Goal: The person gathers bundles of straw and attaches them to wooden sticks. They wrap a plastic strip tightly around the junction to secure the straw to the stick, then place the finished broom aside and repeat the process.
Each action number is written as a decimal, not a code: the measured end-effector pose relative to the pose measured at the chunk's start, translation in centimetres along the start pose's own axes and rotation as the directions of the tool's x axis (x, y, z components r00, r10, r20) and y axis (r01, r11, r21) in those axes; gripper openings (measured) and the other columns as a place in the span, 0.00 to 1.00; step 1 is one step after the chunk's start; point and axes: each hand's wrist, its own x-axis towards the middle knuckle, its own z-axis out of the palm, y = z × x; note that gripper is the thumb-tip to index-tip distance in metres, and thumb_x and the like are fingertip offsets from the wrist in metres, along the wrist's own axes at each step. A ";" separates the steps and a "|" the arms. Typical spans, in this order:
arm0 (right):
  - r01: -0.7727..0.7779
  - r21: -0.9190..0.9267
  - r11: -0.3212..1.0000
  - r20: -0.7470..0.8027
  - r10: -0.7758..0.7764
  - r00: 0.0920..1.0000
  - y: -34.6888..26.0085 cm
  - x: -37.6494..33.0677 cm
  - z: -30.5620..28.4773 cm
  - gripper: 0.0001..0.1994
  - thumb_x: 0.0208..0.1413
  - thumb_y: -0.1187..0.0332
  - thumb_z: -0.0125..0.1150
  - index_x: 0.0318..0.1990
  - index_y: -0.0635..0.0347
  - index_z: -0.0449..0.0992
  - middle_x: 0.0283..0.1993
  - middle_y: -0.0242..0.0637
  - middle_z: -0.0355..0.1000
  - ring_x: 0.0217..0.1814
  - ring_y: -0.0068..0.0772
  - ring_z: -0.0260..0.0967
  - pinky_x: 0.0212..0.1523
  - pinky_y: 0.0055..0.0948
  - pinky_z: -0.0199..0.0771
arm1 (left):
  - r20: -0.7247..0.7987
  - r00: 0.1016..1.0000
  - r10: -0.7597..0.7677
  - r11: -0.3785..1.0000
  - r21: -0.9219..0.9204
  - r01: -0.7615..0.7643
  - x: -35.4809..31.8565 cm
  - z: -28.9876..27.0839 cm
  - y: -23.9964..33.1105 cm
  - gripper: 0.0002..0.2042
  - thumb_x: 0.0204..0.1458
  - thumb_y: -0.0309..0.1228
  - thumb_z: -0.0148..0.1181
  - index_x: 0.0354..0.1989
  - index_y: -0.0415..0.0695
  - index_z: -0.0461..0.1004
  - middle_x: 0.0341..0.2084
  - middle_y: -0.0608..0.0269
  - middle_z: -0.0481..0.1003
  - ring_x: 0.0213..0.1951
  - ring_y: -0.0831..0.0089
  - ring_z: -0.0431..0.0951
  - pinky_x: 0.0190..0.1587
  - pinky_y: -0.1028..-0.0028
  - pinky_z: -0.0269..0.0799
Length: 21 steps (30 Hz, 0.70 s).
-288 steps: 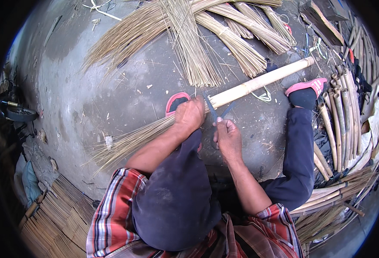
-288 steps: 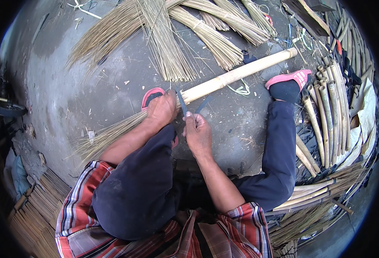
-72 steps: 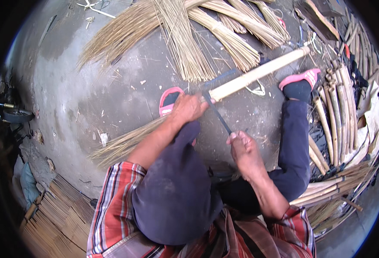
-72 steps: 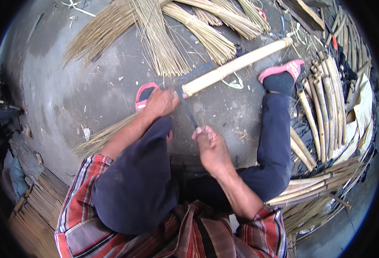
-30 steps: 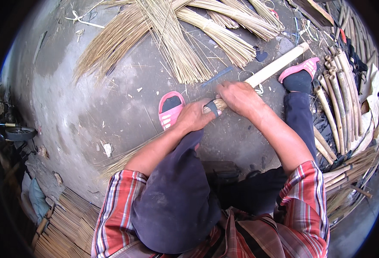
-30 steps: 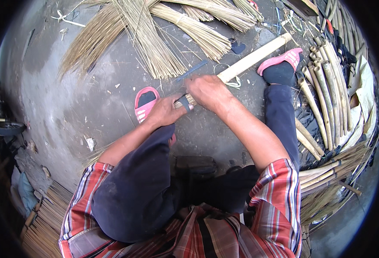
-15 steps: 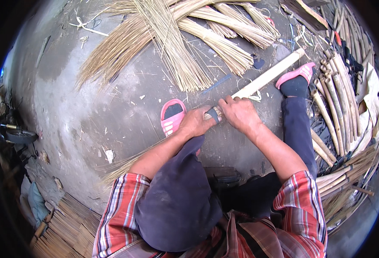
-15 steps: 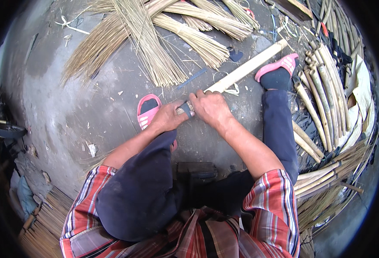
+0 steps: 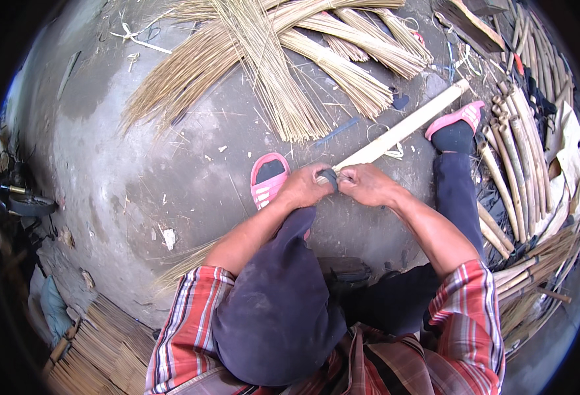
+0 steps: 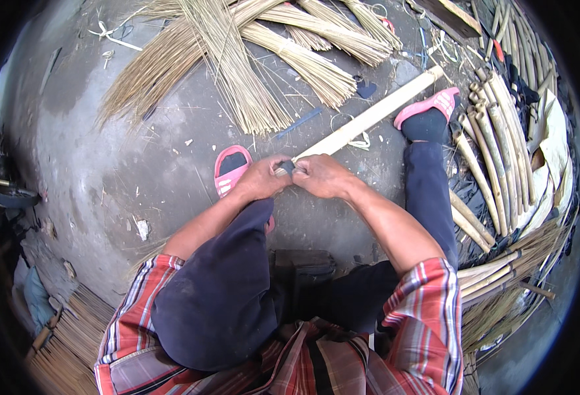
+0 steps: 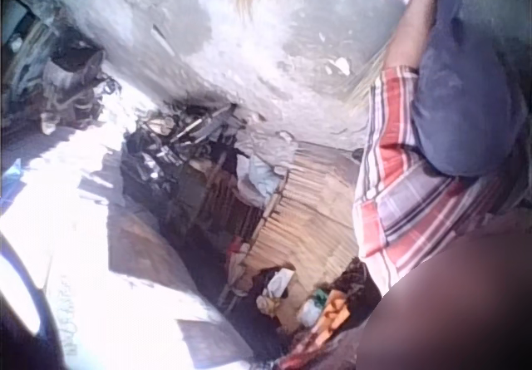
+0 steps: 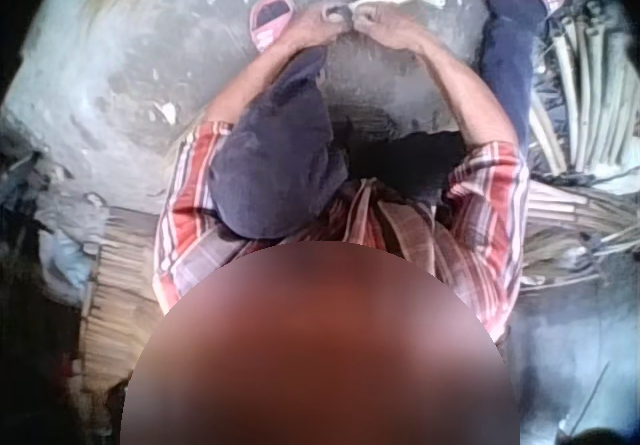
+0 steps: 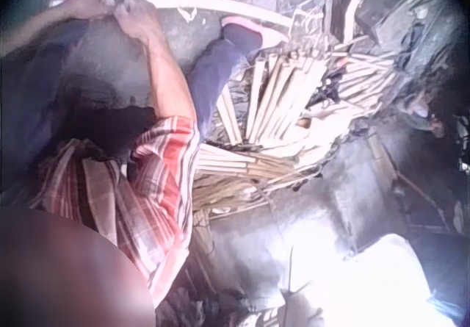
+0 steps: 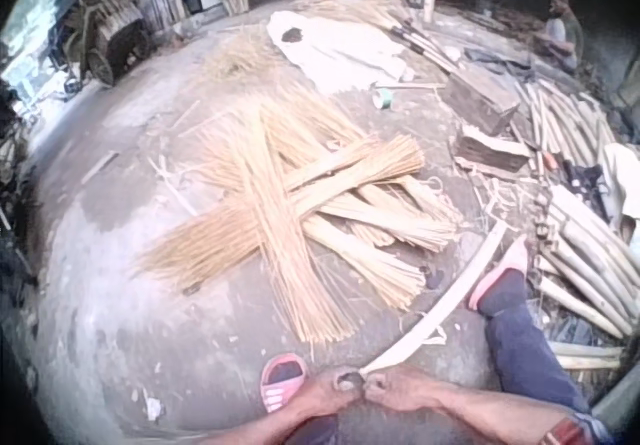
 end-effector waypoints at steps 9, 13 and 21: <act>0.110 -0.085 0.990 -0.544 -0.139 0.828 3.6 -2.4 10.0 0.05 0.62 0.71 0.59 0.39 0.59 0.70 0.36 0.51 0.73 0.37 0.60 0.75 0.39 0.55 0.73 | -0.021 0.986 -0.164 0.937 -0.317 0.149 1.2 0.3 -0.6 0.42 0.45 0.44 0.85 0.58 0.23 0.70 0.33 0.57 0.81 0.29 0.76 0.80 0.30 0.74 0.76; -0.061 0.231 0.971 -0.610 0.194 0.769 2.5 -1.8 12.7 0.07 0.64 0.67 0.63 0.41 0.58 0.72 0.35 0.49 0.73 0.37 0.60 0.74 0.38 0.53 0.73 | -0.018 0.996 -0.092 0.984 -0.155 0.088 0.7 0.3 -0.4 0.39 0.52 0.45 0.78 0.61 0.26 0.70 0.35 0.55 0.82 0.31 0.74 0.81 0.33 0.72 0.77; -0.028 0.221 0.975 -0.826 0.202 0.526 0.1 -1.4 14.2 0.09 0.60 0.68 0.67 0.41 0.60 0.73 0.36 0.45 0.69 0.35 0.53 0.72 0.36 0.50 0.71 | -0.013 0.998 -0.067 0.979 0.192 0.068 0.1 0.6 1.8 0.31 0.55 0.53 0.64 0.54 0.34 0.79 0.43 0.35 0.83 0.50 0.41 0.83 0.53 0.54 0.76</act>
